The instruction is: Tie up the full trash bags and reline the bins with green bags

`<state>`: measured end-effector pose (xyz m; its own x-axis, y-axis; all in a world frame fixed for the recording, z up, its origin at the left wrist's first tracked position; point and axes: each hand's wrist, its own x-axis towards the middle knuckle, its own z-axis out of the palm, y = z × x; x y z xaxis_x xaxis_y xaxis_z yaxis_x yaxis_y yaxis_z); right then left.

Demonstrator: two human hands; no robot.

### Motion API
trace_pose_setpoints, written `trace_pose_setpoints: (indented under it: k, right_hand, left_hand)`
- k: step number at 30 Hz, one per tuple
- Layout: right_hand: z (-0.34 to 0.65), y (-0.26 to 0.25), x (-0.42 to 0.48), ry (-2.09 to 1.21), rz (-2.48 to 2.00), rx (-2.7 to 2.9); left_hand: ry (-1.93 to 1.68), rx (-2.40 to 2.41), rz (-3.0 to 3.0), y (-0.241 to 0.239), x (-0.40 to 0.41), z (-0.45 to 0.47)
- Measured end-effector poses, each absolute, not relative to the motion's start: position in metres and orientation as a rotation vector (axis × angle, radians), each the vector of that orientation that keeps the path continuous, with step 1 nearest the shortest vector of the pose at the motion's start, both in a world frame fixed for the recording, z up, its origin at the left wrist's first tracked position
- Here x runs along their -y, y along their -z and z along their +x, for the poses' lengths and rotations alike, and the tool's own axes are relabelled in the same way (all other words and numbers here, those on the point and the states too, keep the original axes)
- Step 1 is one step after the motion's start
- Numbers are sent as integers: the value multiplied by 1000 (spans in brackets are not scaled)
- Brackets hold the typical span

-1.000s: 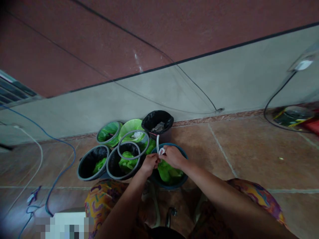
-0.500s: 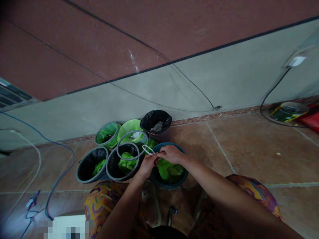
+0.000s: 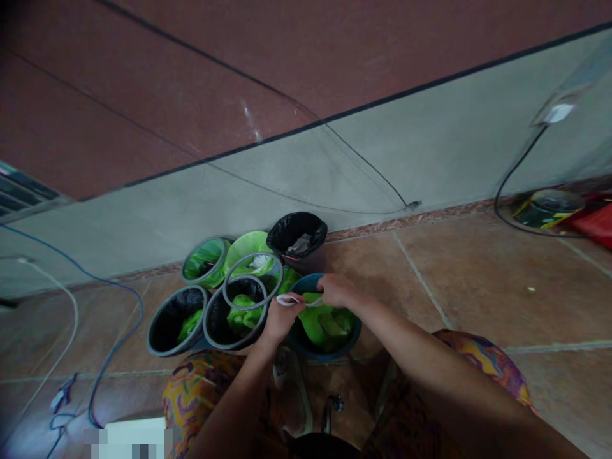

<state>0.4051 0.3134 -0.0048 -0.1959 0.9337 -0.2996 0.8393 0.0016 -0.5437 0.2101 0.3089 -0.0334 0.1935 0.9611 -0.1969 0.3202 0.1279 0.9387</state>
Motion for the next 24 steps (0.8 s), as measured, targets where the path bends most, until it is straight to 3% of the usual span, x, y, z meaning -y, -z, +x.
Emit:
trace_pose_setpoints:
  k: [10,19,24]
  right_hand:
    - [377,15,-313,-1112,-1571,1984]
    - [377,17,-307,-1606,-1543,1525]
    - [375,17,-307,-1531,-1644,1618]
  left_hand:
    - [-1030,-1351,1781,43,-301,222]
    - [-1082,-1421,1645,63,-290,222]
    - [-1073,-1349,1512,60,-289,218]
